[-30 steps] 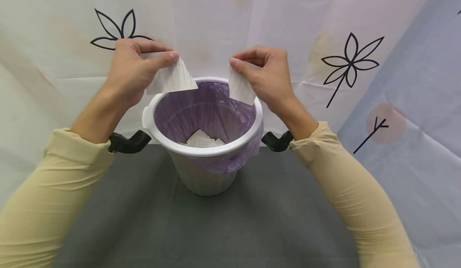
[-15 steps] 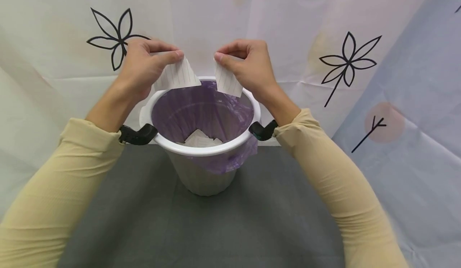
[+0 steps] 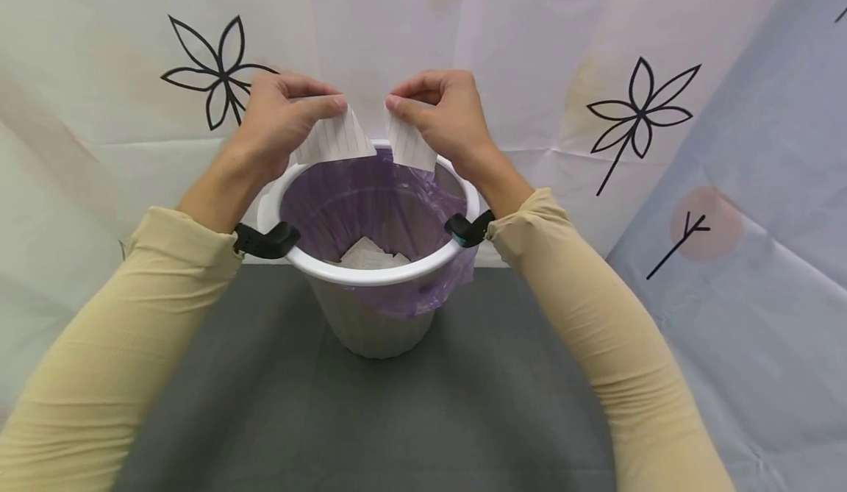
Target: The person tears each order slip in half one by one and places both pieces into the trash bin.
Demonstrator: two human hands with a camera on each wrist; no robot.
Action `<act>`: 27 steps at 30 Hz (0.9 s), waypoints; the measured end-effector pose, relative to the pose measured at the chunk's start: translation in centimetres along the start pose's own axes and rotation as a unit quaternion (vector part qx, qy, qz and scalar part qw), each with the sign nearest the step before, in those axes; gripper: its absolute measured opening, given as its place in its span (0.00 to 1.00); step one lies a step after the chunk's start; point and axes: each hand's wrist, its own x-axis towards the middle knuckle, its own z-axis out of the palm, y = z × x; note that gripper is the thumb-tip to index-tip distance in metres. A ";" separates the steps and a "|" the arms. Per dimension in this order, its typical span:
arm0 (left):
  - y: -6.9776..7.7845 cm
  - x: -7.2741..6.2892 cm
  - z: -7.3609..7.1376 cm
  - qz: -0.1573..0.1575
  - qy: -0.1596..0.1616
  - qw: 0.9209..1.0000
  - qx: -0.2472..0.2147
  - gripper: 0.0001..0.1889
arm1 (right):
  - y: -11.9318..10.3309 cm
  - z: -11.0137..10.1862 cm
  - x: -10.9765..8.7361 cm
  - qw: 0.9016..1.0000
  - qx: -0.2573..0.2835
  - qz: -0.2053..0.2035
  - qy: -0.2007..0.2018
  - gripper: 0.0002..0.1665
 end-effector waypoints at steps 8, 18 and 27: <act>0.0 0.1 0.1 0.006 -0.017 1.000 -0.010 0.14 | 0.3 -0.1 -0.1 1.000 0.012 -0.001 -0.020 0.04; -0.4 0.0 -0.2 0.005 -0.031 0.999 -0.030 0.13 | 0.4 0.0 -0.2 0.999 -0.020 0.009 -0.046 0.09; -0.3 -0.1 -0.3 -0.019 -0.042 0.997 -0.059 0.08 | 0.3 0.1 -0.3 0.998 0.006 0.027 -0.062 0.08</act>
